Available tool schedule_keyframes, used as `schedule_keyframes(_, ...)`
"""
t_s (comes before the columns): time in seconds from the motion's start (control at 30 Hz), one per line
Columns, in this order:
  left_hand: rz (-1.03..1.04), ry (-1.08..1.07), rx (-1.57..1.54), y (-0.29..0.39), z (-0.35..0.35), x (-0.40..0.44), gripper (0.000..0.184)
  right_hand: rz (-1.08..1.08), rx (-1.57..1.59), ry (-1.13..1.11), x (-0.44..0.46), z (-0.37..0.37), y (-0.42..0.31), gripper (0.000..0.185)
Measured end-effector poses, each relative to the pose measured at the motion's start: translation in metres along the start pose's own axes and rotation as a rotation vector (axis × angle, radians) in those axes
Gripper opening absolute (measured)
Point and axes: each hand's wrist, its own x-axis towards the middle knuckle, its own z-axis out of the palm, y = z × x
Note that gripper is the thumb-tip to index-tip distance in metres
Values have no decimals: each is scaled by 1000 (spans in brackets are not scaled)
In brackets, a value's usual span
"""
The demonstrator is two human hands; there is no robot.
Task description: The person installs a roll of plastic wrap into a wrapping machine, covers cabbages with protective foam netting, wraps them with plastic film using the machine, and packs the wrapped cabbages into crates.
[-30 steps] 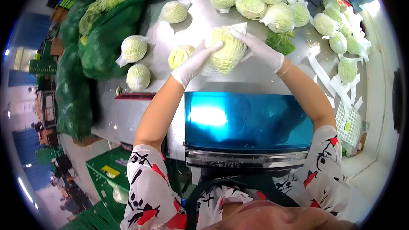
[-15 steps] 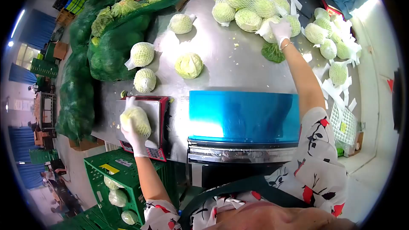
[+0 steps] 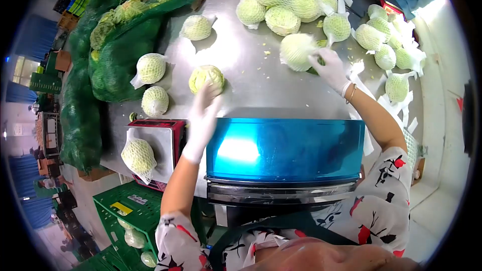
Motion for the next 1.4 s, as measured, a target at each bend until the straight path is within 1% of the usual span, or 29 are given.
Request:
schedule_keyframes(0.03,-79,-124,-79,4,29,22,59,59,129,17,-5,-5,1,48)
schedule_keyframes(0.1,-459,-128,-241,-21,87,63,71,395,268,-81,1,0,25,49)
schedule_keyframes(0.13,-628,-169,-308,-4,108,74,72,557,343,-133,9,5,38,50)
schedule_keyframes(0.17,-799,-203,-372,13,129,85,74,650,360,-461,15,11,49,66)
schedule_keyframes(0.2,-743,-498,-825,-95,160,116,67,768,494,-561,14,14,36,68)
schedule_keyframes(0.27,-681,-363,-979,-125,190,125,60,979,764,-823,10,25,-12,73)
schedule_keyframes(0.3,-732,-395,-966,-115,182,127,57,1006,1135,-972,-4,58,-2,83)
schedule_keyframes(0.33,-868,-350,-909,-100,171,129,55,1010,1209,-944,-3,67,-11,83)
schedule_keyframes(0.4,-784,-150,-755,-66,160,110,66,943,1157,-945,9,57,-28,77)
schedule_keyframes(0.47,-700,9,-565,-44,149,98,74,777,1166,-854,12,28,-49,65)
schedule_keyframes(0.57,-406,-78,-249,-31,124,63,86,619,1019,-575,5,-41,-101,60)
schedule_keyframes(0.63,-268,-67,-189,32,101,-3,76,525,1085,-425,-26,-67,-115,60)
schedule_keyframes(0.67,-245,-90,-150,47,96,-32,78,590,1007,-516,-49,-76,-100,58)
schedule_keyframes(0.7,-98,-22,-63,42,100,-61,90,634,1056,-411,-70,-87,-130,54)
schedule_keyframes(0.73,-246,-81,0,68,89,-88,102,670,1103,-302,-91,-98,-160,52)
schedule_keyframes(0.77,-202,-115,100,71,85,-111,104,697,1146,-192,-113,-110,-189,50)
schedule_keyframes(0.8,-156,-151,203,69,81,-127,106,756,1135,-224,-129,-113,-194,51)
schedule_keyframes(0.87,-279,-283,268,67,75,-146,97,885,1104,-277,-169,-103,-198,51)
schedule_keyframes(0.9,-337,-358,299,64,74,-155,93,812,1048,-320,-180,-100,-193,52)
schedule_keyframes(0.97,-217,-286,274,40,77,-157,89,679,923,-392,-195,-102,-178,53)
schedule_keyframes(1.03,-155,-257,316,31,80,-154,82,1127,753,-496,-168,-110,-189,51)
schedule_keyframes(1.1,-105,-251,220,23,75,-159,76,600,771,-177,-190,-99,-183,51)
schedule_keyframes(1.13,-136,-251,220,39,62,-166,70,593,633,-169,-196,-102,-176,47)
schedule_keyframes(1.17,-114,-134,149,32,55,-177,65,461,527,-55,-203,-103,-171,45)
schedule_keyframes(1.2,-121,-100,182,37,41,-187,61,694,759,-32,-204,-114,-185,45)
schedule_keyframes(1.27,145,127,363,4,18,-211,47,533,688,32,-214,-130,-198,42)
schedule_keyframes(1.3,119,158,406,-5,8,-222,44,498,683,1,-218,-134,-205,43)
schedule_keyframes(1.33,126,180,466,-8,0,-233,44,462,683,-38,-225,-138,-211,44)
schedule_keyframes(1.4,273,193,794,-16,-10,-247,53,529,674,-141,-235,-136,-213,47)
